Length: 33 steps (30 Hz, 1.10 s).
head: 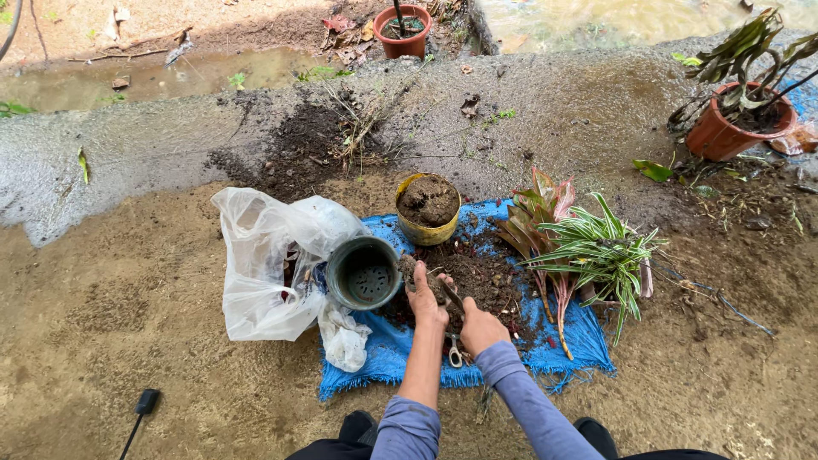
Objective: The person breaks apart a large clump of soil using a small hand tool and scissors on a blue mat. The person repeatedly strikes and cuts the soil to loosen it, with potted plants and a plastic bag nearby.
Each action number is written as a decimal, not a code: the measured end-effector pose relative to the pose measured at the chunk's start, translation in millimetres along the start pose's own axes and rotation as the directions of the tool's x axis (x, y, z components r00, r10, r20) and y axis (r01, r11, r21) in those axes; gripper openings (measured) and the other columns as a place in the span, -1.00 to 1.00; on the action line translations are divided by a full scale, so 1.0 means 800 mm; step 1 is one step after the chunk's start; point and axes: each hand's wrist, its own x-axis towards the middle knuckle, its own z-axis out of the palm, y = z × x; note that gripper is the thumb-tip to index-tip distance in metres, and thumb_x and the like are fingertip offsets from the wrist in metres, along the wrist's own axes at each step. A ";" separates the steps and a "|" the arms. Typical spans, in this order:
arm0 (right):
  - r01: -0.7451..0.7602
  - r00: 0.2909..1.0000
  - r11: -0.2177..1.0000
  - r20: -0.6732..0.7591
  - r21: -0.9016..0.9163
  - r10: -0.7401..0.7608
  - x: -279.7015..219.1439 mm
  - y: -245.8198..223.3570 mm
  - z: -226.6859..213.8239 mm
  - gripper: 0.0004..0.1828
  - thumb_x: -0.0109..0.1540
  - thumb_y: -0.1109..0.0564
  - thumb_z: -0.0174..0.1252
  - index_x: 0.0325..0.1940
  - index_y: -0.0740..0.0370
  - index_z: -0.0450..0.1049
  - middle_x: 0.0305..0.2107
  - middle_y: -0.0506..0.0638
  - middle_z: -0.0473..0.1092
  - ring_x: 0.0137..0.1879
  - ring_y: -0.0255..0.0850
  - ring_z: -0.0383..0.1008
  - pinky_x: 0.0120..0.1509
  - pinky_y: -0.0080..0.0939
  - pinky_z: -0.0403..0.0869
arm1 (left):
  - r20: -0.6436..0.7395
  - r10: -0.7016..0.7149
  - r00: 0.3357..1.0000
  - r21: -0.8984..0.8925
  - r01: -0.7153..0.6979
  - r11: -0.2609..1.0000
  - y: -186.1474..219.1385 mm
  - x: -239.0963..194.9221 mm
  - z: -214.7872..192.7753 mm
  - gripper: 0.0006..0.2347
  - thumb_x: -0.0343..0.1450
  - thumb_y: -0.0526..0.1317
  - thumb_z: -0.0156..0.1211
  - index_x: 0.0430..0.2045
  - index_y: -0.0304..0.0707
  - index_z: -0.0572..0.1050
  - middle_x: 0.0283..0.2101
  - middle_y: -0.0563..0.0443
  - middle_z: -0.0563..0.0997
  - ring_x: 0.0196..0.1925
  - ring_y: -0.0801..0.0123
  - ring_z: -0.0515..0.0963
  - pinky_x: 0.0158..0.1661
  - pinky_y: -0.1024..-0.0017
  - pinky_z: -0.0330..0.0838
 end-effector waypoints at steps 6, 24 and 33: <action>0.067 0.996 0.997 0.066 -0.037 -0.064 -0.007 -0.018 -0.020 -0.82 0.31 0.10 -0.03 -0.03 0.15 0.28 -0.29 0.35 0.51 -0.07 0.31 0.54 0.03 0.28 0.47 | 0.037 -0.013 0.999 0.078 0.010 0.997 0.012 0.031 -0.014 -0.60 0.26 0.09 0.35 -0.14 0.04 0.38 -0.54 -0.03 0.56 -0.60 0.23 0.57 -0.51 0.13 0.51; 0.052 0.998 0.998 -0.027 0.028 -0.052 -0.009 -0.006 0.046 -0.76 0.27 0.16 -0.07 0.03 0.13 0.27 -0.30 0.34 0.52 -0.12 0.28 0.56 -0.05 0.27 0.49 | -0.028 0.148 0.989 0.130 -0.143 0.981 -0.006 0.006 -0.022 -0.62 0.32 -0.04 0.40 -0.16 -0.04 0.32 -0.60 0.01 0.44 -0.70 0.31 0.38 -0.71 0.30 0.32; 0.005 0.998 1.000 -0.055 0.012 -0.005 0.031 0.041 0.061 -0.80 0.34 0.12 -0.14 0.04 0.11 0.27 -0.30 0.34 0.53 -0.11 0.31 0.56 -0.02 0.32 0.50 | 0.138 0.123 0.983 0.023 -0.127 0.992 -0.035 -0.001 -0.018 -0.59 0.34 -0.08 0.43 -0.06 -0.14 0.35 -0.47 0.00 0.56 -0.54 0.31 0.56 -0.53 0.28 0.52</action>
